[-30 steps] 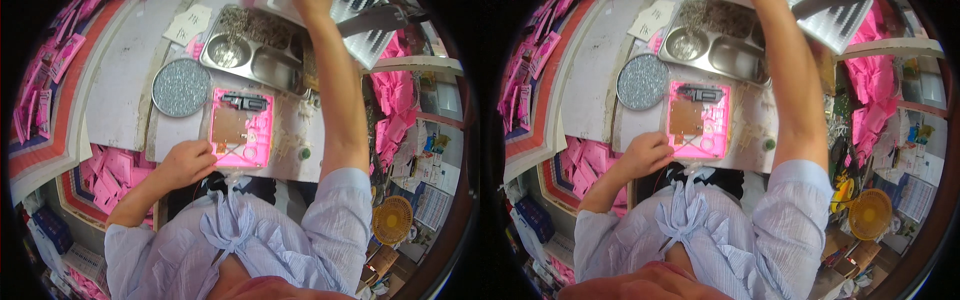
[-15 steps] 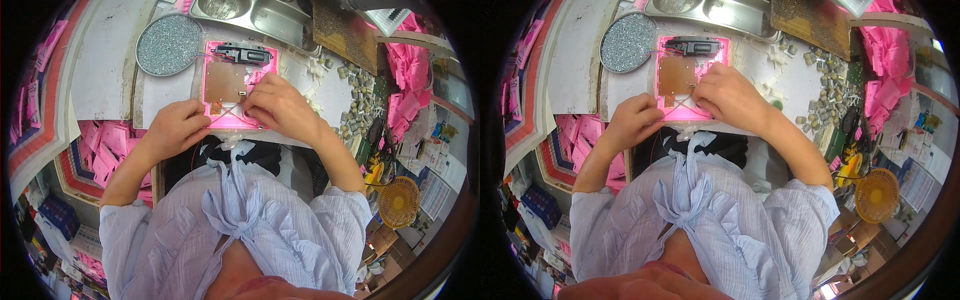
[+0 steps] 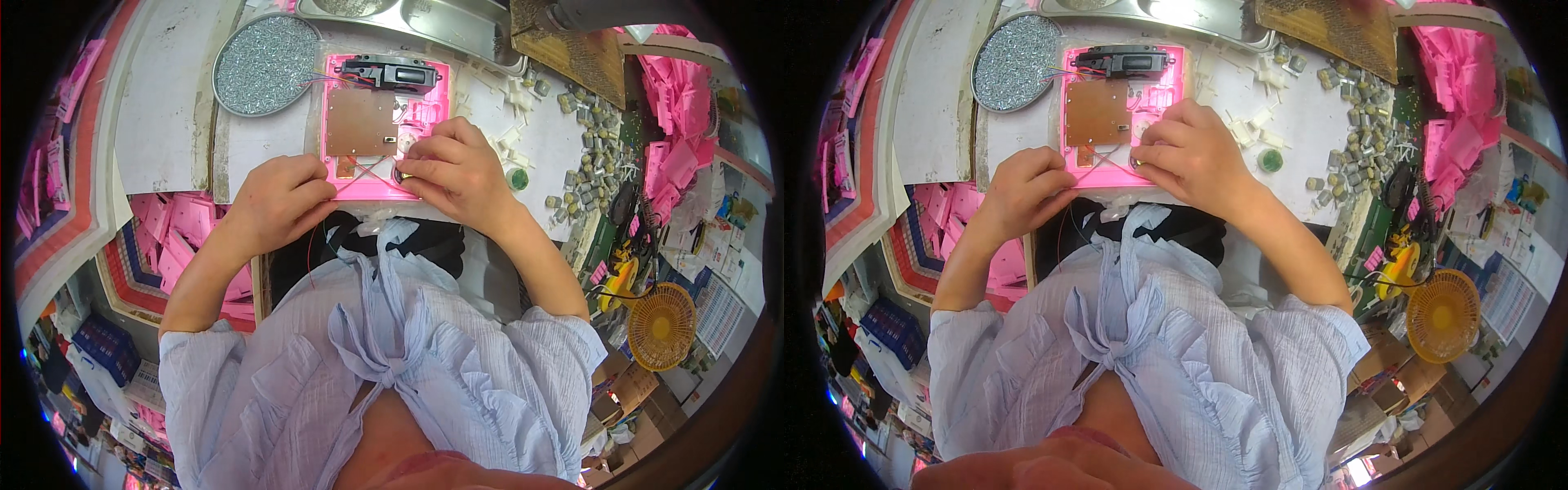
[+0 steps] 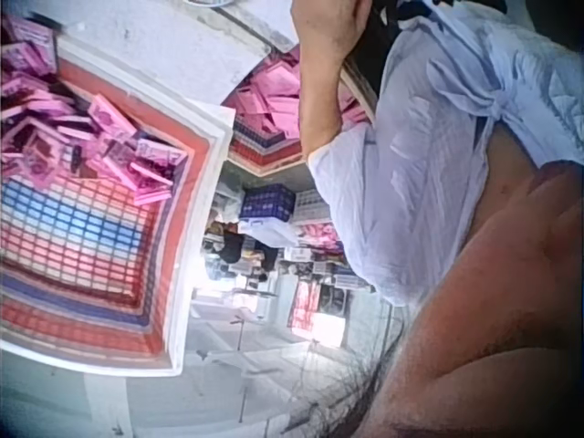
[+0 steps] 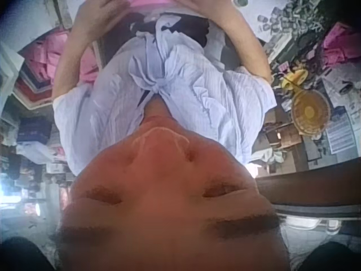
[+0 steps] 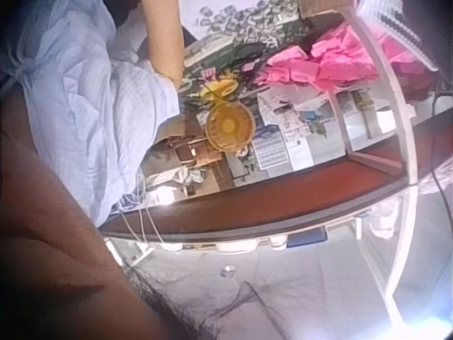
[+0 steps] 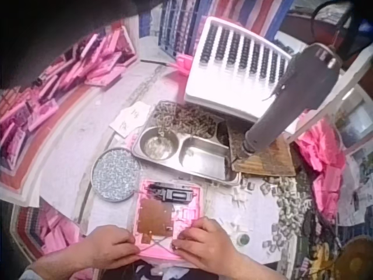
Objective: Assembling the internal components of a pink toy or electronic device, including soldering wires and using an electric screwdriver to fasten parts.
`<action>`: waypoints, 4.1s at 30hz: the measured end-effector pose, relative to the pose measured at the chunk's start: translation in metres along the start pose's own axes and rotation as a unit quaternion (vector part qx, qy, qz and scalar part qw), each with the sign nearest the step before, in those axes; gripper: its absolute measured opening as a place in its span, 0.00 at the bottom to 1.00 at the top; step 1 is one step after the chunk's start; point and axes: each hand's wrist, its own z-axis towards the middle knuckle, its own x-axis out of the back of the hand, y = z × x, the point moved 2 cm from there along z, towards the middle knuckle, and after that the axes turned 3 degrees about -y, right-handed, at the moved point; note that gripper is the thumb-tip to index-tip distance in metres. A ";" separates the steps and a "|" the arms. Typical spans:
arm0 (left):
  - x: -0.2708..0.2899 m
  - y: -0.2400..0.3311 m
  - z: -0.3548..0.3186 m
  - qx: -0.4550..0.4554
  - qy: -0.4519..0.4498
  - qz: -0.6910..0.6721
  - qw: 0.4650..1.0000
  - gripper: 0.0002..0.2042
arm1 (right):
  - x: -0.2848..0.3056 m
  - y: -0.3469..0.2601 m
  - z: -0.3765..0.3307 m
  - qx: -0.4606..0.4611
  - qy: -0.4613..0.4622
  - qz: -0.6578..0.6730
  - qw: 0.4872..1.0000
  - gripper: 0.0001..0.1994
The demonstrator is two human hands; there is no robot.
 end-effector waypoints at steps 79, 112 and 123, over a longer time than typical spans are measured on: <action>-0.016 0.012 0.132 0.098 -0.006 0.068 0.993 0.06 | 0.016 -0.025 -0.085 -0.190 0.188 0.390 0.881 0.16; -0.029 -0.004 0.071 0.062 0.165 -0.029 0.984 0.07 | 0.023 0.025 0.003 -0.033 0.075 0.018 0.996 0.14; -0.030 -0.004 0.073 0.053 0.161 -0.035 0.985 0.06 | 0.017 0.020 0.013 -0.063 -0.033 -0.028 0.997 0.12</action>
